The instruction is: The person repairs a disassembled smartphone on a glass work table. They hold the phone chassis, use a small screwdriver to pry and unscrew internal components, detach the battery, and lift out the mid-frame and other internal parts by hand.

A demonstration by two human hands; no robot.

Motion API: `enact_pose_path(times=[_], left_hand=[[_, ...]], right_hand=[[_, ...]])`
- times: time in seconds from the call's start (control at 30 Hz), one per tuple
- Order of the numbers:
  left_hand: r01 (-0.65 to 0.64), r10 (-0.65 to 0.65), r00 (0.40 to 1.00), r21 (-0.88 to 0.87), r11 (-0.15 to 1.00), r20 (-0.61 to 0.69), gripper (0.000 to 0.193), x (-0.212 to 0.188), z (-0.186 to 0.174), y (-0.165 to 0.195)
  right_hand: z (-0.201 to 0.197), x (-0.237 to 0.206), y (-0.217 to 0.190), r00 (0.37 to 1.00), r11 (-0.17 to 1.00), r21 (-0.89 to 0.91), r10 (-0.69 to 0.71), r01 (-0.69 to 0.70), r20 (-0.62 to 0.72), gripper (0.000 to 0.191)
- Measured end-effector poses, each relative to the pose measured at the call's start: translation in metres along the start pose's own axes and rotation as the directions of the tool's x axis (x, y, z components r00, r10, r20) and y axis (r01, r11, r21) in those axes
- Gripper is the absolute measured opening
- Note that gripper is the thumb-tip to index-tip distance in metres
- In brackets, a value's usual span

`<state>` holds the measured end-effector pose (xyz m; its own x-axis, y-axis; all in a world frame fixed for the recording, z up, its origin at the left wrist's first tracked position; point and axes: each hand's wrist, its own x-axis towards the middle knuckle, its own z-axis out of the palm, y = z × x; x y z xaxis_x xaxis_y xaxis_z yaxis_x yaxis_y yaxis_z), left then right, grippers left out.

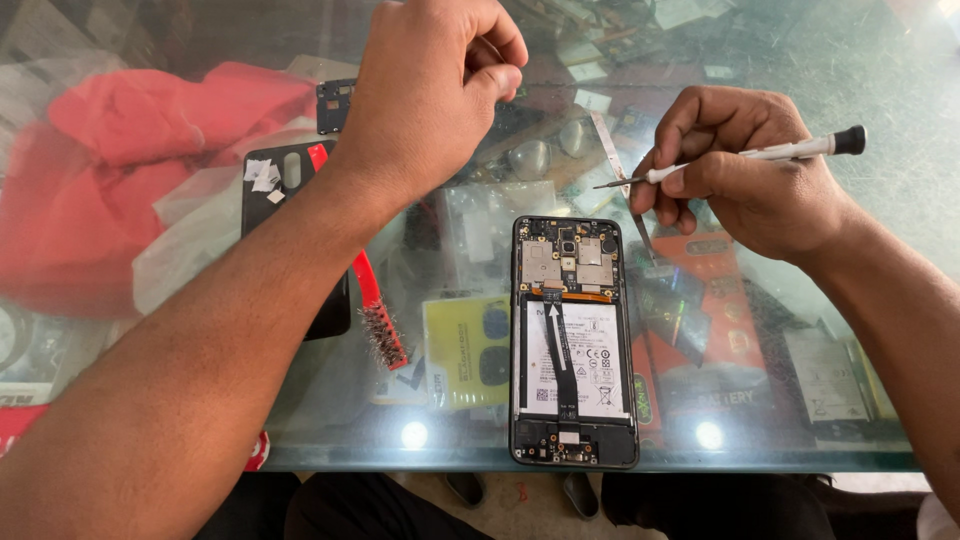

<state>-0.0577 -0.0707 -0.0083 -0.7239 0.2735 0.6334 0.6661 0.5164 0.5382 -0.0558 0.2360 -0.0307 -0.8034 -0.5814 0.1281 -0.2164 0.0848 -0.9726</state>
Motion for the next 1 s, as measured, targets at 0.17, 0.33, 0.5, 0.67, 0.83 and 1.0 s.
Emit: enact_pose_path(times=[0.17,0.33,0.5,0.67,0.83,1.0], left_hand=[[-0.191,0.197,0.980,0.183,0.964,-0.015,0.021,0.001,-0.003,0.004],[-0.011,0.024,0.956,-0.046,0.999,0.292,0.006,0.001,0.004,0.019],[0.137,-0.101,0.808,-0.018,0.990,0.580,0.019,0.002,0.000,0.033],[0.139,-0.143,0.699,0.063,0.988,0.700,0.037,0.003,-0.003,0.045],[0.089,-0.119,0.718,0.080,0.993,0.685,0.037,0.005,-0.005,0.047],[0.141,-0.218,0.715,0.168,0.976,0.664,0.035,0.005,-0.009,0.044]], right_hand=[[-0.001,0.000,0.002,1.000,1.000,0.006,-0.015,0.015,0.004,0.013],[-0.002,0.000,0.003,0.999,0.999,0.024,-0.031,0.031,0.006,0.013],[-0.002,0.000,0.003,1.000,1.000,0.017,-0.013,0.013,-0.015,0.009],[-0.001,0.000,0.001,0.999,0.998,0.052,-0.032,0.032,-0.013,0.009],[0.003,0.000,-0.002,0.999,1.000,-0.002,-0.028,0.028,-0.046,0.011],[0.011,-0.004,-0.010,0.991,0.982,-0.186,-0.056,0.032,-0.125,0.009]])
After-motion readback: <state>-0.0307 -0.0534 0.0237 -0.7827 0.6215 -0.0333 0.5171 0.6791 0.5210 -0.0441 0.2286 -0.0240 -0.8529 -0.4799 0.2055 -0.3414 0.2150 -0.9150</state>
